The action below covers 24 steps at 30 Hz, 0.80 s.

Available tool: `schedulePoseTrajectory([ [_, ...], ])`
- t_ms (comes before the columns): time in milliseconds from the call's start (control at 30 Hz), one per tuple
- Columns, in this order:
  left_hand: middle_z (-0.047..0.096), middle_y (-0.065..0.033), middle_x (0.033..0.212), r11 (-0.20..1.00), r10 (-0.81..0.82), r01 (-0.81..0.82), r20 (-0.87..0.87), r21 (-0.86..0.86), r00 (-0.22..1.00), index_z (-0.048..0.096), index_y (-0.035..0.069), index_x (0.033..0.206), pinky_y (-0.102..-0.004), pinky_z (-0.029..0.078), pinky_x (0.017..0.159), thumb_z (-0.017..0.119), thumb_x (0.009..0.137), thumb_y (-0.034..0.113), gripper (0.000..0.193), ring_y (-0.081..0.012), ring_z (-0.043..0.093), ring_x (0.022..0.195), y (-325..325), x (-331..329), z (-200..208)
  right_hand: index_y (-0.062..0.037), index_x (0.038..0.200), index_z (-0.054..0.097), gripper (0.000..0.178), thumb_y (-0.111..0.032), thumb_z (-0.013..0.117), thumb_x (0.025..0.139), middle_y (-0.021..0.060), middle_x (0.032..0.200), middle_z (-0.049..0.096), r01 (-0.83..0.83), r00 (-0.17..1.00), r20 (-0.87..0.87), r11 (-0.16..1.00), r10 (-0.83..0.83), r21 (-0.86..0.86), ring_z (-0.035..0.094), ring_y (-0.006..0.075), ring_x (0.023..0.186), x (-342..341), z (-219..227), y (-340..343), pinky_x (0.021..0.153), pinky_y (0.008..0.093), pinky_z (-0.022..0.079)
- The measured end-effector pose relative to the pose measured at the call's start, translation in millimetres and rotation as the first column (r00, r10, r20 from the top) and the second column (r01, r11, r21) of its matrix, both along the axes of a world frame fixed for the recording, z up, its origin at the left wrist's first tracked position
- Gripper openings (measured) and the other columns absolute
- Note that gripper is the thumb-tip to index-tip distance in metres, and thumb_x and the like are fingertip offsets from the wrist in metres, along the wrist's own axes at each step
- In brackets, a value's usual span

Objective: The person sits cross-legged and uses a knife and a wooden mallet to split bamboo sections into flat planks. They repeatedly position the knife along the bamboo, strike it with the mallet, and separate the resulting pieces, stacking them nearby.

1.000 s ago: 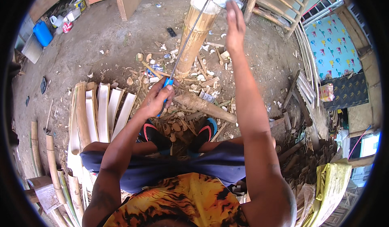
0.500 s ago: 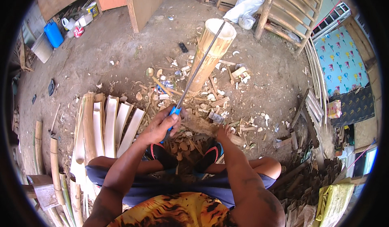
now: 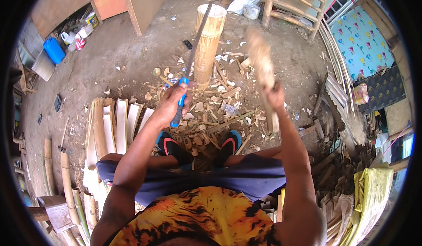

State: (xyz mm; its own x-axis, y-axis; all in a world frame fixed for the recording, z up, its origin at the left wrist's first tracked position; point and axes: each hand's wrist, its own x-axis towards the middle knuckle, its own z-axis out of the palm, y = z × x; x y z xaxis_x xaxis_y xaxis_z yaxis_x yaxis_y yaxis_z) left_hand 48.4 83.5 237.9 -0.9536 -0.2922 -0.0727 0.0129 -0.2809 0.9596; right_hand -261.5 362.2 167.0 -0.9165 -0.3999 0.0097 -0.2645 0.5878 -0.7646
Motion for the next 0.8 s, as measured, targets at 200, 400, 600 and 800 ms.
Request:
schedulePoseTrajectory([
  [200,0.048,0.0036,0.077,0.998,-0.034,0.031,0.05,0.055,0.998,0.058,0.01,0.131,-0.025,0.043,0.053,0.048,0.107,0.05,0.048,-0.007,0.048,0.058,-4.6,8.3,11.9,0.0043,0.15,0.025,0.09,-0.024,0.076,0.08,0.0285,0.134,0.053,-0.311,0.766,-0.643,0.861,-0.024,-0.403,0.055,0.0369,0.124,13.8,220.7,-47.0,0.105,0.0477,0.05],
  [400,0.048,0.0028,0.076,0.998,0.038,-0.034,0.107,-0.045,0.993,0.06,0.008,0.129,-0.0259,0.043,0.053,0.046,0.108,0.048,0.047,-0.0081,0.048,0.058,2.8,14.9,24.3,0.0013,0.137,0.041,0.067,-0.024,0.074,0.085,0.0202,0.109,0.068,-0.199,0.732,-0.648,0.844,-0.21,-0.499,0.072,0.0293,0.092,99.8,318.2,-97.8,0.078,0.0414,0.062],
  [600,0.055,0.0002,0.081,0.975,0.015,0.009,0.106,-0.223,0.994,0.057,0.008,0.126,-0.0258,0.047,0.057,0.055,0.106,0.039,0.037,-0.0092,0.054,0.063,-0.3,33.4,38.3,-0.0101,0.15,0.035,0.084,-0.026,0.08,0.081,0.0296,0.104,0.07,-0.194,0.796,-0.457,0.882,0.398,0.429,0.071,0.041,0.1,64.9,183.8,-99.7,0.084,0.0463,0.061],
  [800,0.068,-0.0314,0.102,0.533,0.321,-0.055,0.141,-0.845,0.936,0.05,-0.008,0.129,-0.052,0.053,0.082,0.047,0.106,0.029,0.044,-0.0487,0.068,0.095,-16.2,25.1,7.5,0.0018,0.144,0.038,0.08,-0.023,0.083,0.082,0.0237,0.115,0.07,-0.187,0.879,-0.463,0.975,0.111,-0.121,0.072,0.0323,0.104,92.8,255.3,-89.8,0.089,0.0439,0.061],
])
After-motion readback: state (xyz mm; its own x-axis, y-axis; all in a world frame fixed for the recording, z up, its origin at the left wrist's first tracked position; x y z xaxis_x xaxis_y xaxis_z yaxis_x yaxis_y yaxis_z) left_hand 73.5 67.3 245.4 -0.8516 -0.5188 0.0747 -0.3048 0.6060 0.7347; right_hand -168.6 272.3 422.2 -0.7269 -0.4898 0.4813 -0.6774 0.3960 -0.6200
